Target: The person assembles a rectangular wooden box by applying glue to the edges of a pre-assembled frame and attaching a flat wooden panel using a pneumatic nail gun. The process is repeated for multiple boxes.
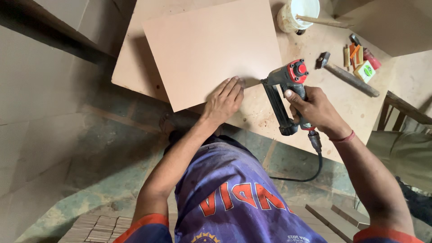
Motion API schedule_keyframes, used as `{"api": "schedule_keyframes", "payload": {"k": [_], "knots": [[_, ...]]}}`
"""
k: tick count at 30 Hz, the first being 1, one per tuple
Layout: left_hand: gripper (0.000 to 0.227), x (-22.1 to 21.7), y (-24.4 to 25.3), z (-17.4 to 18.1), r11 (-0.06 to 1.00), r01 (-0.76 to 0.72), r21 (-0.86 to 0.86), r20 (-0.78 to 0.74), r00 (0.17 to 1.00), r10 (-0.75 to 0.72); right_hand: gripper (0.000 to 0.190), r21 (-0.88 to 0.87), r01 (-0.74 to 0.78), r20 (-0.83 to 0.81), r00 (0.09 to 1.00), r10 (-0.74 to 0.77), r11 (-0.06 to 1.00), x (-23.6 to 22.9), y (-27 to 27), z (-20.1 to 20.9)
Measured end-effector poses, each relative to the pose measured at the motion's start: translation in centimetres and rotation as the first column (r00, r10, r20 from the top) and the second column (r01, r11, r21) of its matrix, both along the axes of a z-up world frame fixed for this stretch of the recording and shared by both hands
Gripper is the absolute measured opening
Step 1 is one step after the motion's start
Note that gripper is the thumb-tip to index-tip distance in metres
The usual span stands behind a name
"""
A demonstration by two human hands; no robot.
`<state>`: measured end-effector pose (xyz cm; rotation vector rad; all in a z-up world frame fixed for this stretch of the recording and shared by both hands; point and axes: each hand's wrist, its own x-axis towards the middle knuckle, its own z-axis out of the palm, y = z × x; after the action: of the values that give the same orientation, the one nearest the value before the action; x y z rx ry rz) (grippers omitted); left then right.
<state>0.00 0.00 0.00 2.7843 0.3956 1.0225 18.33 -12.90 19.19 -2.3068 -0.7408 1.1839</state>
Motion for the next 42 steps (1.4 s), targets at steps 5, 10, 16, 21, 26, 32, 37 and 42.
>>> {"api": "schedule_keyframes", "payload": {"k": [5,10,16,21,26,32,37,42], "knots": [[0.023,0.0,0.0,-0.4,1.0,0.001,-0.001,-0.003,1.0,-0.001,0.044,-0.011,0.005,0.014,1.0,-0.005,1.0,-0.2,0.0,0.2],[0.022,-1.1,0.3,-0.3,1.0,0.011,-0.002,-0.024,1.0,-0.011,0.042,0.01,0.038,-0.002,0.999,-0.038,0.999,-1.1,0.1,0.6],[0.02,-5.0,1.2,0.1,1.0,-0.018,-0.001,-0.015,1.0,0.018,0.041,0.018,-0.052,-0.038,0.998,0.052,0.999,-3.2,0.9,0.0],[0.023,-6.3,1.6,0.4,1.0,-0.023,0.005,-0.018,1.0,0.023,0.042,-0.004,-0.076,-0.03,0.997,0.076,0.997,-4.5,1.5,-0.5],[0.029,-6.3,1.6,0.4,0.998,-0.055,0.022,-0.001,0.998,0.055,0.045,-0.027,-0.075,-0.001,0.997,0.075,0.997,-5.1,1.8,-0.5],[0.026,-6.1,1.6,-0.1,0.999,-0.036,0.003,-0.017,0.999,0.036,0.045,-0.018,-0.036,-0.004,0.999,0.036,0.999,-5.6,1.8,-0.4],[0.026,-7.5,1.9,-0.3,1.0,-0.022,-0.004,-0.012,1.0,0.022,0.044,-0.007,-0.037,0.026,0.999,0.037,0.999,-6.8,1.8,0.1],[0.024,-10.7,2.9,-0.3,0.999,-0.034,-0.006,0.038,0.999,0.034,0.042,0.004,-0.094,-0.036,0.995,0.094,0.996,-8.9,2.7,-0.3]]}}
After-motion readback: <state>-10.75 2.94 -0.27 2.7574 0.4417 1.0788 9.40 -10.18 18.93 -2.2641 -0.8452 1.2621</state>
